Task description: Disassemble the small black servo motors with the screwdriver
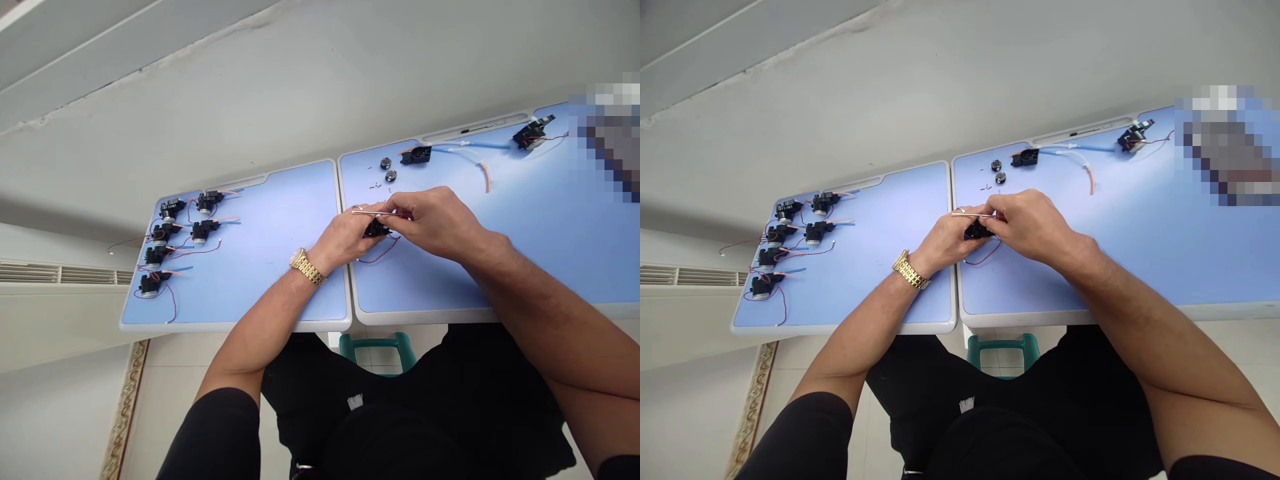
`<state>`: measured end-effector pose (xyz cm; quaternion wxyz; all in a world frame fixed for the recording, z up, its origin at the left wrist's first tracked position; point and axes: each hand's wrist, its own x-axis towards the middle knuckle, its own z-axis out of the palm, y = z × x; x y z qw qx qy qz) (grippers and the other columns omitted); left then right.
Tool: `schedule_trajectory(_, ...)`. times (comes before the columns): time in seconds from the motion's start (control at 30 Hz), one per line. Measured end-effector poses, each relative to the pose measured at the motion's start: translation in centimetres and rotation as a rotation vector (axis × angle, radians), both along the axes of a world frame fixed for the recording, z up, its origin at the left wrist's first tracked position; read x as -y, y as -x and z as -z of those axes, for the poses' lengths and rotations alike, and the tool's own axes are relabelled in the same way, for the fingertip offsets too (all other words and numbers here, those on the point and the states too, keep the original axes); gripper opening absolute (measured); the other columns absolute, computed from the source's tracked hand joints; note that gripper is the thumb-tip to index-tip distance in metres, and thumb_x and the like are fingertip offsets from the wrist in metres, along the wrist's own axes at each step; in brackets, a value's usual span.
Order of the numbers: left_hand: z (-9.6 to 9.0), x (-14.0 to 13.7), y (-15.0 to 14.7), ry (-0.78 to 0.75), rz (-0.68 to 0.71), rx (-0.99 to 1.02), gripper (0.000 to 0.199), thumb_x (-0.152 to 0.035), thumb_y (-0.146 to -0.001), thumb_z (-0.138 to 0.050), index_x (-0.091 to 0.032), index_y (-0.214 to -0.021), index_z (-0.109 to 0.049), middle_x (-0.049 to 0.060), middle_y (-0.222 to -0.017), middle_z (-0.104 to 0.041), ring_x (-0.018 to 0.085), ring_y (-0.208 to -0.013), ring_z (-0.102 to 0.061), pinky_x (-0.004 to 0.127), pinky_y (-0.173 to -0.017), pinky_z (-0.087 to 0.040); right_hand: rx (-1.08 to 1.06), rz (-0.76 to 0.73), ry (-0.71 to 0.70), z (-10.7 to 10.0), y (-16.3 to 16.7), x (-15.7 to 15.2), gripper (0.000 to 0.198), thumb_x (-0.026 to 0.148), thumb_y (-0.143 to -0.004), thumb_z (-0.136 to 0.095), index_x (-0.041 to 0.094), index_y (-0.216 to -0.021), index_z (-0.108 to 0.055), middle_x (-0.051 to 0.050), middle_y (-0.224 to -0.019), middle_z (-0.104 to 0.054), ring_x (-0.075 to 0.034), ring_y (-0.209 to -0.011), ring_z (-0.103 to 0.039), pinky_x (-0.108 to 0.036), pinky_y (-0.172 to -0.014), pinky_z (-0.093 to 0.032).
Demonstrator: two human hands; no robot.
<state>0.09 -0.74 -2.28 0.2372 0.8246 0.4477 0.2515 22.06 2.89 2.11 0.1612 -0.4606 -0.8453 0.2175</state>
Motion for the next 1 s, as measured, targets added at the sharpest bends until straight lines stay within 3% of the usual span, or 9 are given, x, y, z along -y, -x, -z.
schedule_trajectory(0.17, 0.1, 0.3, 0.0, -0.036, -0.029, -0.074, 0.035, -0.016, -0.109, -0.075, -0.019, -0.143, -0.077, 0.012, -0.140, -0.085, 0.030, -0.139, -0.079, 0.046, -0.122, -0.064, 0.084, -0.088, -0.078, 0.0, -0.2, 0.1, 0.029, 0.029, -0.108, -0.066, 0.026, -0.080, -0.058, -0.002, -0.073, -0.068, -0.021, -0.066, -0.056, -0.037, -0.067, -0.038)
schedule_trajectory(0.3, 0.3, 0.3, 0.1, -0.044, -0.043, -0.106, 0.029, -0.016, -0.107, -0.078, -0.020, -0.136, -0.079, 0.010, -0.135, -0.087, 0.029, -0.134, -0.080, 0.045, -0.118, -0.065, 0.178, -0.153, -0.147, 0.0, 0.0, 0.4, 0.023, 0.025, -0.112, -0.058, 0.024, -0.089, -0.063, -0.006, -0.080, -0.074, -0.023, -0.068, -0.061, -0.037, -0.066, -0.034)
schedule_trajectory(0.43, 0.5, 0.2, 0.2, -0.032, -0.063, -0.108, 0.028, -0.020, -0.106, -0.081, -0.021, -0.134, -0.080, 0.010, -0.133, -0.087, 0.029, -0.128, -0.082, 0.045, -0.113, -0.067, 0.220, -0.153, -0.112, -0.1, 0.0, 0.4, 0.022, 0.025, -0.115, -0.056, 0.023, -0.098, -0.069, -0.009, -0.086, -0.079, -0.026, -0.073, -0.067, -0.038, -0.068, -0.038)
schedule_trajectory(0.63, 0.4, -0.2, 0.9, 0.033, -0.132, -0.051, 0.032, -0.024, -0.104, -0.084, -0.023, -0.135, -0.081, 0.008, -0.131, -0.088, 0.026, -0.121, -0.083, 0.042, -0.112, -0.065, 0.137, -0.042, -0.014, -0.2, -0.6, -0.9, 0.020, 0.027, -0.112, -0.058, 0.025, -0.106, -0.078, -0.008, -0.095, -0.085, -0.030, -0.086, -0.075, -0.040, -0.079, -0.048)
schedule_trajectory(0.83, 0.0, -0.4, 1.4, 0.108, -0.103, 0.009, 0.026, -0.026, -0.099, -0.084, -0.024, -0.125, -0.084, 0.004, -0.120, -0.089, 0.021, -0.107, -0.083, 0.037, -0.102, -0.064, 0.237, 0.184, -0.071, 2.0, -0.7, -3.0, 0.020, 0.030, -0.109, -0.062, 0.026, -0.105, -0.081, -0.010, -0.090, -0.082, -0.032, -0.084, -0.072, -0.041, -0.072, -0.041)
schedule_trajectory(1.0, -0.1, -0.5, 1.4, 0.107, -0.067, 0.043, 0.024, -0.028, -0.098, -0.081, -0.024, -0.122, -0.085, 0.004, -0.115, -0.089, 0.021, -0.103, -0.082, 0.037, -0.100, -0.064, 0.184, 0.200, -0.133, 4.2, -0.7, -4.1, 0.017, 0.029, -0.105, -0.065, 0.026, -0.099, -0.081, -0.008, -0.081, -0.078, -0.028, -0.074, -0.065, -0.038, -0.067, -0.036)
